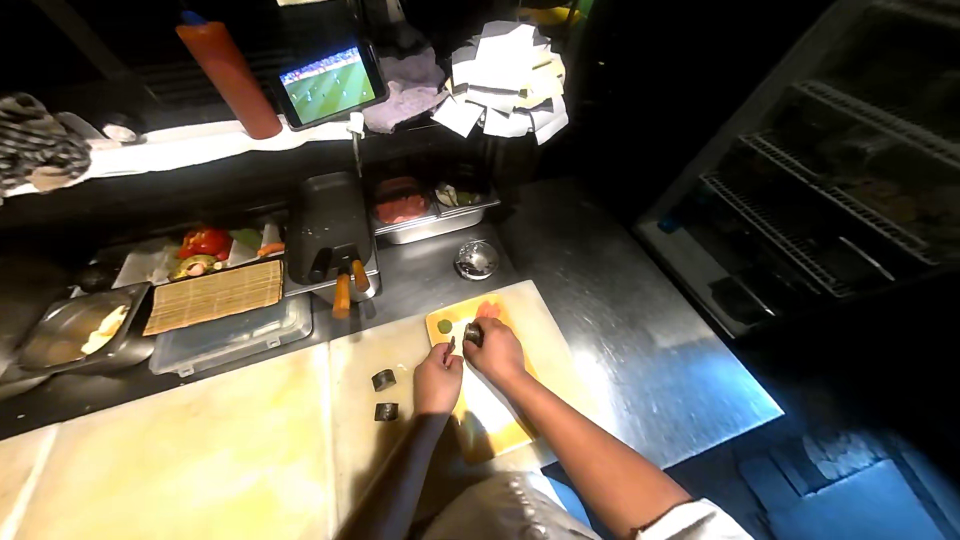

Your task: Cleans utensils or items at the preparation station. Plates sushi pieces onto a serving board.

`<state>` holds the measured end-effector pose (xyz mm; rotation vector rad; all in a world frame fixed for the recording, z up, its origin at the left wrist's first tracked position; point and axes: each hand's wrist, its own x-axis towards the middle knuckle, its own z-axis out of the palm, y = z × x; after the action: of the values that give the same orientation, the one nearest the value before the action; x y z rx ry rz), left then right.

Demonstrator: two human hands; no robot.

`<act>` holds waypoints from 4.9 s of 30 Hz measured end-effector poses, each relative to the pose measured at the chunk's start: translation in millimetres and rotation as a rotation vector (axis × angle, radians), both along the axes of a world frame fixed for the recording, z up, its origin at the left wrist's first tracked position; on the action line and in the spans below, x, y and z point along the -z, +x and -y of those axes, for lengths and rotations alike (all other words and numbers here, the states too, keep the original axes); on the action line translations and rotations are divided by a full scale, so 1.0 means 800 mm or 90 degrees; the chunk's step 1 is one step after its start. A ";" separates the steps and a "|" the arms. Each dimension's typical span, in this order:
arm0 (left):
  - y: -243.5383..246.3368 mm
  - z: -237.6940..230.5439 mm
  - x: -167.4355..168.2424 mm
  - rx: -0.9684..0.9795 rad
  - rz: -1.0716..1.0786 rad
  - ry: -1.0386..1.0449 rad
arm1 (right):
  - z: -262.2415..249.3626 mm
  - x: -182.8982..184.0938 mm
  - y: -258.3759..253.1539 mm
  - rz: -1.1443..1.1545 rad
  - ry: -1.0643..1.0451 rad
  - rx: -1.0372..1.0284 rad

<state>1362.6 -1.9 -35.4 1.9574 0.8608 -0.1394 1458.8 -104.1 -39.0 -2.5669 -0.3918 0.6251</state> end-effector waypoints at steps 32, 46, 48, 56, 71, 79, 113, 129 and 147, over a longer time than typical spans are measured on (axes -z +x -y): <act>0.014 -0.005 0.011 0.067 -0.007 -0.021 | 0.049 0.027 -0.035 0.043 0.074 -0.047; -0.214 0.011 -0.020 -0.201 0.045 -0.075 | -0.103 -0.022 -0.085 -0.104 0.035 -0.335; -0.230 0.012 -0.030 -0.223 0.031 -0.086 | -0.139 -0.026 -0.098 -0.121 -0.021 -0.320; -0.234 0.011 -0.038 -0.229 0.088 -0.075 | -0.082 -0.030 -0.084 -0.147 0.076 -0.276; -0.042 0.007 -0.005 0.045 0.014 -0.093 | 0.076 0.017 -0.080 0.073 0.051 -0.097; -0.021 0.007 -0.003 0.111 -0.058 -0.051 | 0.077 0.025 -0.082 0.085 0.118 -0.027; -0.298 0.001 -0.071 -0.284 0.117 0.007 | -0.108 0.008 -0.100 0.126 0.019 -0.802; -0.136 -0.006 0.002 0.055 0.122 -0.114 | 0.104 -0.020 -0.104 -0.001 -0.050 -0.124; -0.048 0.017 0.017 0.167 -0.005 -0.095 | 0.095 0.014 -0.106 0.041 -0.017 -0.094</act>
<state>1324.6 -15.7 -49.1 1.9214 0.5787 -0.3556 1373.7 -179.8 -50.4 -2.6051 -0.6044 0.6031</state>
